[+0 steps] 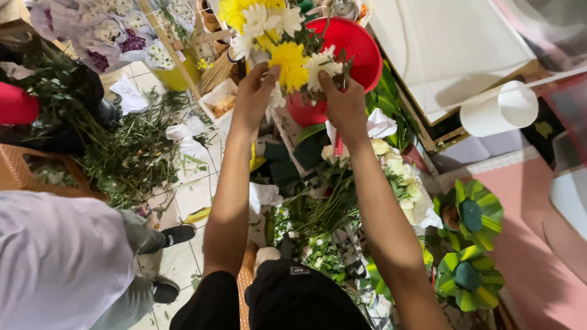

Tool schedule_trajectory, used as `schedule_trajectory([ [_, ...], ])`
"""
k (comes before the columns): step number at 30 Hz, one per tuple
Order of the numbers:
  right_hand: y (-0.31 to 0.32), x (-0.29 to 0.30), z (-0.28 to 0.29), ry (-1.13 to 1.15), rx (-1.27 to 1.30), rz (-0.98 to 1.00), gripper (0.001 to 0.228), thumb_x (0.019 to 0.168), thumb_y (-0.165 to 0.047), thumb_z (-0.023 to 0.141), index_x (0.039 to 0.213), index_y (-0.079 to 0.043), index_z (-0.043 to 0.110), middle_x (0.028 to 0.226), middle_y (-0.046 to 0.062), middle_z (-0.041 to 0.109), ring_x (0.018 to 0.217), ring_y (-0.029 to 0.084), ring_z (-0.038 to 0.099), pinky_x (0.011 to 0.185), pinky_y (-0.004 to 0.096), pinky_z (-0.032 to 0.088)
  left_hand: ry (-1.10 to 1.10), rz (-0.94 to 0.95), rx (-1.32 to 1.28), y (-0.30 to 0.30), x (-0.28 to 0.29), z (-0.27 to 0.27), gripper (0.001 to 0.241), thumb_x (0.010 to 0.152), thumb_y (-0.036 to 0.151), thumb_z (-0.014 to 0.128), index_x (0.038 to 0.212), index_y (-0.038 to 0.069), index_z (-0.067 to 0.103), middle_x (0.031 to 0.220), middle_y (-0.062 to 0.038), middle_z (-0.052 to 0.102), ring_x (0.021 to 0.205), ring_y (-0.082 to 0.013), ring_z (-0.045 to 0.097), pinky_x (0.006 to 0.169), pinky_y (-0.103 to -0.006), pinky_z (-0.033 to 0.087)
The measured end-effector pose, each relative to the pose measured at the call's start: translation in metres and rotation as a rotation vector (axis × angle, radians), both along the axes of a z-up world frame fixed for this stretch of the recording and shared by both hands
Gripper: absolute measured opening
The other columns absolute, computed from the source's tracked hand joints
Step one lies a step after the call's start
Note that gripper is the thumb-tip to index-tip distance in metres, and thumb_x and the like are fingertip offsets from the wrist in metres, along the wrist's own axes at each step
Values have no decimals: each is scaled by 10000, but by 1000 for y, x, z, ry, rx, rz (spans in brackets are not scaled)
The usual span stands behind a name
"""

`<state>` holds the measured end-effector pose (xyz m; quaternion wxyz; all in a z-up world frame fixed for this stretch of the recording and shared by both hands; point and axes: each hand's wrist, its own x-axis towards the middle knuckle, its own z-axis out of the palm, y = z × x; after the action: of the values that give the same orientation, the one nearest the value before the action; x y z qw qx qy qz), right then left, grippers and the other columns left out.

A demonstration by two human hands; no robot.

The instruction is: The person assembles a floral arrangement on the floor by cutting stems with shears and inserting various flowers, including roses and chrysanthemums, into floral foam bases.

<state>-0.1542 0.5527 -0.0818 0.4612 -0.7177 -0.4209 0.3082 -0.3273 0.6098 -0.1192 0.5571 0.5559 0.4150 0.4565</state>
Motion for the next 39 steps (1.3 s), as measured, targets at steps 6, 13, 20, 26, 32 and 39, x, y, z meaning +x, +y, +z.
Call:
schedule_trajectory([
  [6, 12, 7, 8, 402, 78, 113, 256, 958, -327, 689, 850, -119, 584, 742, 73, 713, 399, 116, 435, 404, 274, 360, -31, 29, -98, 9, 5, -8, 829, 919, 564, 545, 1552, 53, 383, 1628, -168, 387, 1499, -339, 402, 1168, -484, 416],
  [13, 1, 44, 46, 469, 330, -60, 195, 968, -195, 600, 801, -121, 532, 491, -36, 480, 364, 92, 388, 334, 251, 296, -419, 85, -58, 4, 3, -6, 501, 974, 369, 577, 1335, 24, 540, 1367, -140, 615, 1253, -248, 606, 998, -349, 543],
  [20, -8, 73, 57, 750, 713, 18, 154, 875, -88, 668, 919, -42, 528, 859, 47, 567, 507, 107, 480, 407, 243, 394, -560, 281, 9, -8, 19, -43, 397, 1059, -54, 532, 1437, 64, 561, 1253, -50, 703, 937, -122, 651, 686, -249, 494],
  [26, -46, 75, 69, 649, 669, 91, 153, 928, -114, 677, 911, 21, 606, 579, 42, 572, 362, 122, 485, 305, 233, 386, 177, 116, 177, -77, 47, -45, 191, 960, 214, 690, 1141, 152, 683, 1061, -54, 783, 974, -216, 761, 855, -338, 610],
  [32, -82, 29, 108, 544, 620, 174, 127, 953, -133, 645, 888, -67, 558, 559, -18, 486, 360, 123, 470, 314, 260, 356, 40, 110, 943, -71, 108, 9, 615, 1084, 143, 551, 1609, 108, 233, 1614, -180, 419, 1527, -379, 451, 1268, -568, 452],
  [39, -114, 44, 107, 277, 713, 239, 491, 987, -392, 623, 1266, 12, 633, 1070, 68, 770, 396, 112, 468, 384, 232, 403, 37, 173, 424, -25, 120, 48, 453, 1029, 394, 548, 1390, 121, 523, 1355, -158, 667, 1232, -335, 680, 1017, -452, 592],
])
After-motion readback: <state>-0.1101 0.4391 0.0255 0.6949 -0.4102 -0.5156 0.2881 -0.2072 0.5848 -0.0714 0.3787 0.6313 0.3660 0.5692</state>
